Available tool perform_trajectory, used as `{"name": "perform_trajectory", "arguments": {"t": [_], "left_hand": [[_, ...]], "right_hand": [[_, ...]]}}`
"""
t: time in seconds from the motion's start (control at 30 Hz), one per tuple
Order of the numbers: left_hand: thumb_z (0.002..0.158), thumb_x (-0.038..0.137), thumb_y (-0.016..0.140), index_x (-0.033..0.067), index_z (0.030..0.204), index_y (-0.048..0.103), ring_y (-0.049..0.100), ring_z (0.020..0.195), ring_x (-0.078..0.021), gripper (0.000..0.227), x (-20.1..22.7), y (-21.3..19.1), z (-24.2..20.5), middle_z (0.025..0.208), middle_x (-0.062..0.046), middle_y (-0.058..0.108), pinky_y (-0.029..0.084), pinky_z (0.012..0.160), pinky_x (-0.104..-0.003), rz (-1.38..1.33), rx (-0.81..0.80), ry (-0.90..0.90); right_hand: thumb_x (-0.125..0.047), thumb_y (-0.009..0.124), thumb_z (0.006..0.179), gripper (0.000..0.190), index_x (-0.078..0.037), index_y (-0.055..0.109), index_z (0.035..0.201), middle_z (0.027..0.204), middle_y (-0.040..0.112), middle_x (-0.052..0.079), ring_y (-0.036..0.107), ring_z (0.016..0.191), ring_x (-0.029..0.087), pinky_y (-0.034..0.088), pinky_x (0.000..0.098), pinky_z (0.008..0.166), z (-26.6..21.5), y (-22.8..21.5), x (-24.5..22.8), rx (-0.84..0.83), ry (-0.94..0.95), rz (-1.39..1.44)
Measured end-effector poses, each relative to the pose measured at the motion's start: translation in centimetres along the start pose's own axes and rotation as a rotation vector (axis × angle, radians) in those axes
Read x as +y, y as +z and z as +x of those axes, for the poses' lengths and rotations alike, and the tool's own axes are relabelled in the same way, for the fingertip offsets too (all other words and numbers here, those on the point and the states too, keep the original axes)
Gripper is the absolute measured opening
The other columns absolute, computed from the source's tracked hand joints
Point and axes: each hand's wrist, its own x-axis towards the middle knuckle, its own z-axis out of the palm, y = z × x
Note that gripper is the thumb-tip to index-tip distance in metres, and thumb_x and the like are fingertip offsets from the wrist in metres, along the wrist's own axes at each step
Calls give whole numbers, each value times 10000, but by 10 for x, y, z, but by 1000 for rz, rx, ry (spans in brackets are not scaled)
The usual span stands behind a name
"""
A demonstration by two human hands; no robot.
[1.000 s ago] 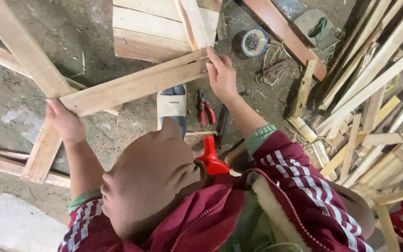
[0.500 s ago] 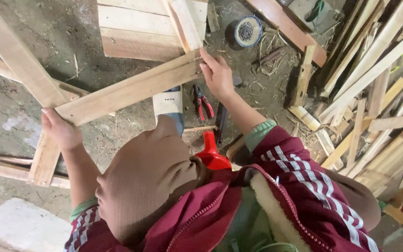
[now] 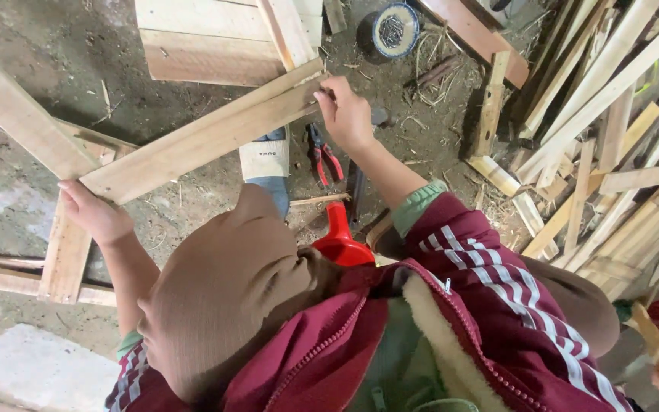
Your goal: Assembling a wooden frame by hammering nails into wooden slats and adjusting components with pliers.
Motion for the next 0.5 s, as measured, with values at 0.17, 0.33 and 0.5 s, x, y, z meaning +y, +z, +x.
{"name": "perform_trajectory", "arguments": {"t": [0.17,0.33,0.5], "left_hand": [[1044,447,392,31,1120,535,562,1057,-170,447,-1,0,-1,1116,-106,589,486,1020,-317,0,-19,19],[1031,473,385,24,1126,566,585,1071,-162,493,5,6,4,1145,-120,629,487,1021,-286,24,-39,12],[1021,459,440,1,1308,573,618,1221,-185,556,21,23,7,1331,-150,643,493,1084,-286,-60,-111,-18]], "right_hand": [[-83,653,962,129,-99,627,1087,858,727,74,670,631,246,528,354,596,3,-5,-10,28,-75,-5],[-61,688,939,117,-77,665,1052,937,747,29,670,623,191,529,301,581,6,-2,-12,78,-118,-2],[-113,707,924,90,-103,683,1009,882,764,32,675,612,204,534,311,581,6,0,-12,91,-99,-35]]}}
